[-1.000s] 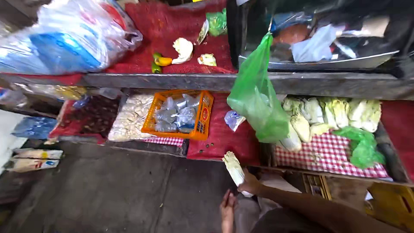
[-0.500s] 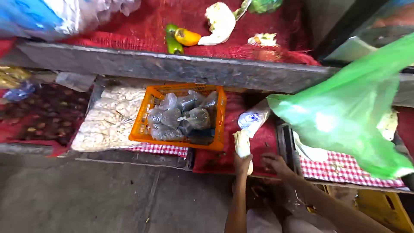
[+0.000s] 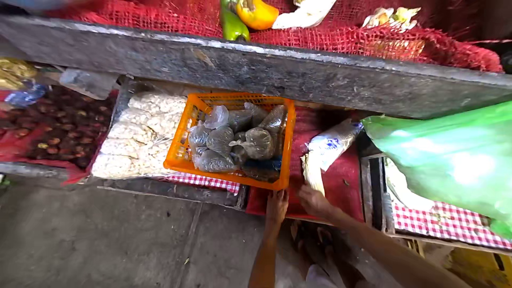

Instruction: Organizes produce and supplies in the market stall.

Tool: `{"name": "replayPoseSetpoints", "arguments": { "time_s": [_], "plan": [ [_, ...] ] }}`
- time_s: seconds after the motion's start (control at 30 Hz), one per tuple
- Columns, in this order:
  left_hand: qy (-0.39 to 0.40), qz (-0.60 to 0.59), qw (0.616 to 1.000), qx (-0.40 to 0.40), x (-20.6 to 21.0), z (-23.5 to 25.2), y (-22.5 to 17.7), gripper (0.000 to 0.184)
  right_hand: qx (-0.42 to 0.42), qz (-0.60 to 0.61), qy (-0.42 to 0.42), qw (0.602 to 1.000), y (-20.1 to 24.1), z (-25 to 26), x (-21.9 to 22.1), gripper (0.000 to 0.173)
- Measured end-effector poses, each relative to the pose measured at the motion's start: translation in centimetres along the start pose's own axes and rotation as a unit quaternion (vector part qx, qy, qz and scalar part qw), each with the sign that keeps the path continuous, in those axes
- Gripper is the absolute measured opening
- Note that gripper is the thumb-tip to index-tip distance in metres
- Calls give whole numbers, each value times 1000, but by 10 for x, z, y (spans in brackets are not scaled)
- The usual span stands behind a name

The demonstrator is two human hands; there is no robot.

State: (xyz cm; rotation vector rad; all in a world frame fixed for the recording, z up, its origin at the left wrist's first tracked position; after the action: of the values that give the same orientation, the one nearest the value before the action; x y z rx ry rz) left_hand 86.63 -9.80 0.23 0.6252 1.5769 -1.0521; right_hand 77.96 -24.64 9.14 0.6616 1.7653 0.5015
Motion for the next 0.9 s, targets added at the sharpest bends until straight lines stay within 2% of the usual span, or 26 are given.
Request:
{"name": "replayPoseSetpoints", "arguments": {
  "time_s": [0.07,0.1,0.2,0.27,0.37,0.43,0.47,0.5,0.57,0.6,0.67,0.73,0.77,0.83,0.9],
  "plan": [
    [-18,-21,1000,9,-6,-10,14,20,-48,14,-34,998,6,-15,29,15],
    [-8,-24,1000,-12,-11,-14,16,21,-40,34,-28,998,13,-25,37,15],
    [106,-80,985,-111,-26,-25,21,32,55,133,8,989,33,-47,48,18],
    [154,-146,966,-144,-31,-30,22,34,114,207,16,971,39,-54,47,19],
    [149,-246,934,-213,-40,-30,21,32,159,233,63,957,34,-59,34,20],
    [75,-328,897,-286,-42,-30,23,27,168,219,81,958,30,-60,22,21],
    [21,-384,862,-329,-45,-29,23,24,182,225,96,952,27,-59,14,21],
    [-33,-452,809,-375,-46,-27,22,24,206,244,110,941,24,-57,7,22],
    [-118,-586,670,-440,-45,-22,14,26,267,313,130,902,19,-52,-2,25],
    [-145,-625,618,-454,-41,-20,7,26,301,360,129,873,18,-50,-2,26],
    [-192,-657,566,-459,-31,-13,-8,27,365,445,109,811,18,-45,5,28],
    [-228,-681,541,-438,-27,-1,-14,28,395,474,96,781,12,-40,17,32],
    [-238,-701,517,-431,-29,3,-15,27,395,460,101,789,8,-40,24,34],
    [-250,-747,446,-425,-43,3,-11,25,373,391,139,830,0,-47,37,41],
    [-265,-771,403,-416,-58,-6,-3,22,334,318,173,870,-4,-51,39,45]
  ]
}}
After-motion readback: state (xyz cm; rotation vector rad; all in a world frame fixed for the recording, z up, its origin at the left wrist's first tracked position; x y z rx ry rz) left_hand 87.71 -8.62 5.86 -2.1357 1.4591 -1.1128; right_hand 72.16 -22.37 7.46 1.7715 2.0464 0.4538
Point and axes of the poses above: each hand's wrist, its own z-axis towards the middle knuckle, its own x-axis out of the palm, y = z × x, the point moved 1 cm from there along z, towards the middle knuckle, and after that the axes turned 11 degrees about y, right-handed, at the moved point
